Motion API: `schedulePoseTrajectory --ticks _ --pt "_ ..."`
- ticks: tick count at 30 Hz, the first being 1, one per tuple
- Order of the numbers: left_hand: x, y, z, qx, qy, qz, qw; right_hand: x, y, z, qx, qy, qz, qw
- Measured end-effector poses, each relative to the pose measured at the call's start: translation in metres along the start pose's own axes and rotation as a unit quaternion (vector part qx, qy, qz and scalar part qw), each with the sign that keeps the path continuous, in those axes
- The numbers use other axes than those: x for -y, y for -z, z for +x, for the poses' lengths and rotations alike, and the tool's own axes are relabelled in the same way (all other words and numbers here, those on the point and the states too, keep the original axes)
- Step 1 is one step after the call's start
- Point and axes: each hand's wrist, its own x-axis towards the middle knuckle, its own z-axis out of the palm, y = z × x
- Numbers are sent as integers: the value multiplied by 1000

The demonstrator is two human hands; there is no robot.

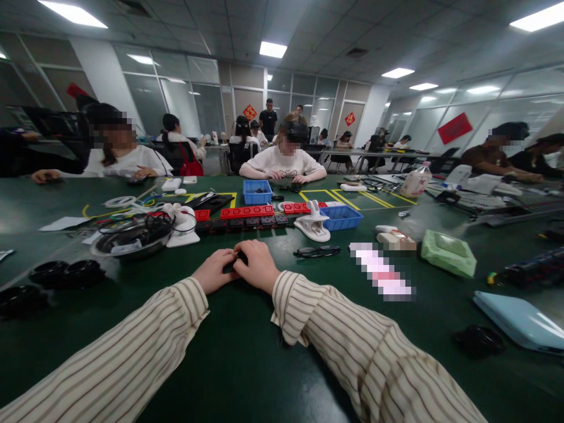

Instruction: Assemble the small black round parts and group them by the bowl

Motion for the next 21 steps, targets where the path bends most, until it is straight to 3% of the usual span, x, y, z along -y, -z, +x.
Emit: schedulePoseTrajectory --ticks 6,15,21 --pt "5 -4 1 -6 5 0 1000 3 2 -2 -4 42 24 999" --pt "-1 -2 0 -24 2 -27 999 3 5 -3 -71 -3 20 997" --pt "-4 -1 0 -37 1 -36 999 5 5 -4 -67 -55 -14 996"
